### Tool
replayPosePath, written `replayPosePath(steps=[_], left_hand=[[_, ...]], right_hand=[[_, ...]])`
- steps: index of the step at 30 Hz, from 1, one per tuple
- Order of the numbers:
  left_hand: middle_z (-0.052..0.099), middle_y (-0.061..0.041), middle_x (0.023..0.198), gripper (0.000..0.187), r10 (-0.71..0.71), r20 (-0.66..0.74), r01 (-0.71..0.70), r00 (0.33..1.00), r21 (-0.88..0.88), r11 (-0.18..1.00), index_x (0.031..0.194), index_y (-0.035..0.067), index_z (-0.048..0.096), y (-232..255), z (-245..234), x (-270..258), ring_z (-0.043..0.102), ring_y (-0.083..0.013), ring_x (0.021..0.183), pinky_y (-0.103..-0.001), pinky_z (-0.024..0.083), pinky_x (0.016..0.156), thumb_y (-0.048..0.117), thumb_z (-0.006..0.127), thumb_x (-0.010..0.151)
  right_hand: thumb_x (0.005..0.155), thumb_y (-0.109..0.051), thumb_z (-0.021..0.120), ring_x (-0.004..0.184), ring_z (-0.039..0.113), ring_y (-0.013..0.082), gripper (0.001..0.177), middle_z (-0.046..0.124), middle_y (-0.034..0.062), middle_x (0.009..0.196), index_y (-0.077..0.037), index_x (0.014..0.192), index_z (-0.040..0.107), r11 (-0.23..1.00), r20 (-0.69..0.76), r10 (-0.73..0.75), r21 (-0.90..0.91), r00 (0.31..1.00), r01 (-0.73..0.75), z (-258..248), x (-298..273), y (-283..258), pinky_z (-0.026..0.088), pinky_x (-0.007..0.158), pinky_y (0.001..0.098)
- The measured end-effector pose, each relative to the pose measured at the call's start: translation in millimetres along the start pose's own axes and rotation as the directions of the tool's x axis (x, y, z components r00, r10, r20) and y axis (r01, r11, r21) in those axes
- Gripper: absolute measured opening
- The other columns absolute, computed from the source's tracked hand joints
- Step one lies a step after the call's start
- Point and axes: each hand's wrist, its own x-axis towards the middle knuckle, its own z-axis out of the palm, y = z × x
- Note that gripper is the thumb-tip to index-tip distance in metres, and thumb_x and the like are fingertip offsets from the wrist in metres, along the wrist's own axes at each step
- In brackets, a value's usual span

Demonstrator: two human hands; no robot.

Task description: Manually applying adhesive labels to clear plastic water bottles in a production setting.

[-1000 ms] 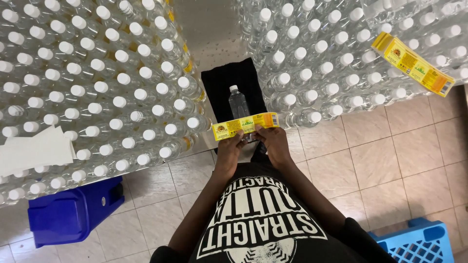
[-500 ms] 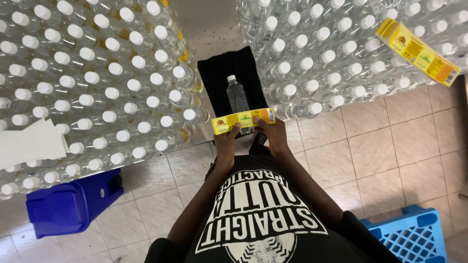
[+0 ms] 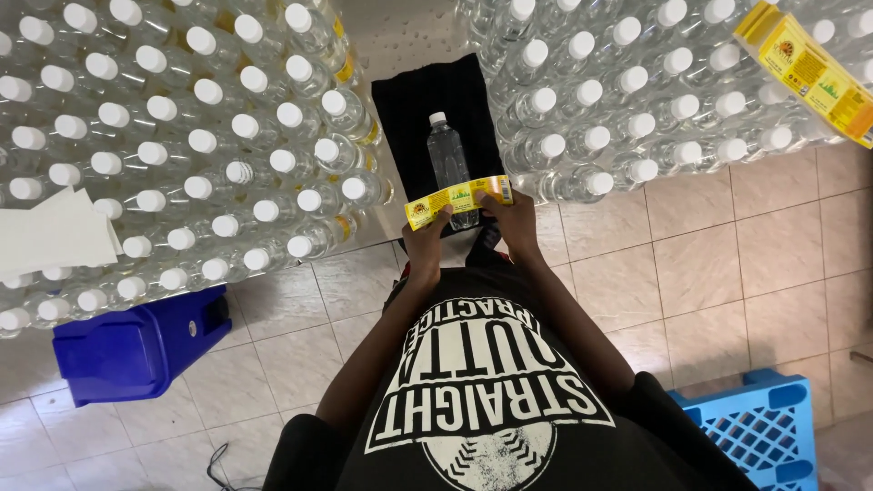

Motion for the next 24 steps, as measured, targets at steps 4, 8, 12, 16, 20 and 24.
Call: replayPosePath(steps=[4, 8, 12, 16, 20, 24], left_hand=[[0.076, -0.009, 0.095, 0.048, -0.054, -0.03, 0.053, 0.998, -0.027, 0.998, 0.108, 0.001, 0.077, -3.5, -0.2, 3.0, 0.062, -0.0146, 0.088, -0.041, 0.043, 0.087, 0.036, 0.1, 0.084], [0.076, -0.011, 0.094, 0.049, -0.067, -0.032, 0.066, 0.997, -0.045, 0.997, 0.107, -0.001, 0.077, -2.9, -0.2, 2.5, 0.064, -0.0161, 0.088, -0.043, 0.044, 0.088, 0.036, 0.1, 0.084], [0.075, -0.011, 0.095, 0.051, -0.075, -0.054, 0.072, 0.996, -0.051, 0.996, 0.107, -0.002, 0.076, 3.1, 4.1, -1.2, 0.064, -0.0164, 0.09, -0.042, 0.043, 0.09, 0.035, 0.101, 0.082], [0.075, -0.011, 0.097, 0.05, -0.07, -0.048, 0.067, 0.996, -0.048, 0.997, 0.11, -0.001, 0.076, 1.0, 3.0, -0.4, 0.065, -0.0168, 0.091, -0.043, 0.043, 0.09, 0.034, 0.1, 0.085], [0.075, -0.011, 0.099, 0.051, -0.069, -0.043, 0.067, 0.997, -0.052, 0.996, 0.111, -0.003, 0.075, 0.8, 3.7, -1.0, 0.065, -0.017, 0.092, -0.042, 0.044, 0.089, 0.033, 0.1, 0.085], [0.076, -0.011, 0.099, 0.052, -0.083, -0.055, 0.08, 0.995, -0.048, 0.996, 0.111, -0.002, 0.076, -2.4, 3.9, 0.8, 0.066, -0.0164, 0.091, -0.041, 0.044, 0.089, 0.033, 0.102, 0.082]], right_hand=[[0.092, -0.024, 0.088, 0.086, 0.081, 0.0207, 0.047, 0.08, 0.018, 0.094, 0.005, 0.128, 0.077, 0.997, 0.004, -0.004, -0.073, 1.0, 0.004, 1.7, 4.8, 6.3, 0.061, 0.083, 0.0337], [0.09, -0.026, 0.09, 0.09, 0.083, 0.0218, 0.051, 0.081, 0.0201, 0.095, 0.004, 0.129, 0.077, 0.996, 0.007, 0.0, -0.087, 1.0, 0.001, 0.9, 7.8, 11.9, 0.06, 0.086, 0.0345], [0.092, -0.02, 0.086, 0.089, 0.082, 0.0225, 0.05, 0.08, 0.0199, 0.09, 0.006, 0.132, 0.075, 0.996, 0.022, 0.021, -0.088, 1.0, -0.019, -0.8, 4.6, 3.7, 0.059, 0.085, 0.032], [0.09, -0.02, 0.086, 0.088, 0.082, 0.0228, 0.047, 0.08, 0.0205, 0.09, 0.005, 0.129, 0.077, 0.998, 0.032, 0.026, -0.05, 0.999, -0.024, -0.1, 11.5, 10.3, 0.06, 0.082, 0.0335], [0.09, -0.019, 0.086, 0.084, 0.081, 0.0211, 0.046, 0.079, 0.0187, 0.085, 0.004, 0.128, 0.077, 0.999, 0.034, 0.03, -0.043, 0.999, -0.028, -2.0, 14.3, 14.6, 0.061, 0.079, 0.0315], [0.09, -0.019, 0.085, 0.082, 0.08, 0.0188, 0.045, 0.079, 0.0179, 0.085, 0.005, 0.128, 0.077, 0.998, 0.032, 0.04, -0.043, 0.999, -0.039, -0.5, 12.2, 11.1, 0.059, 0.078, 0.0301]])
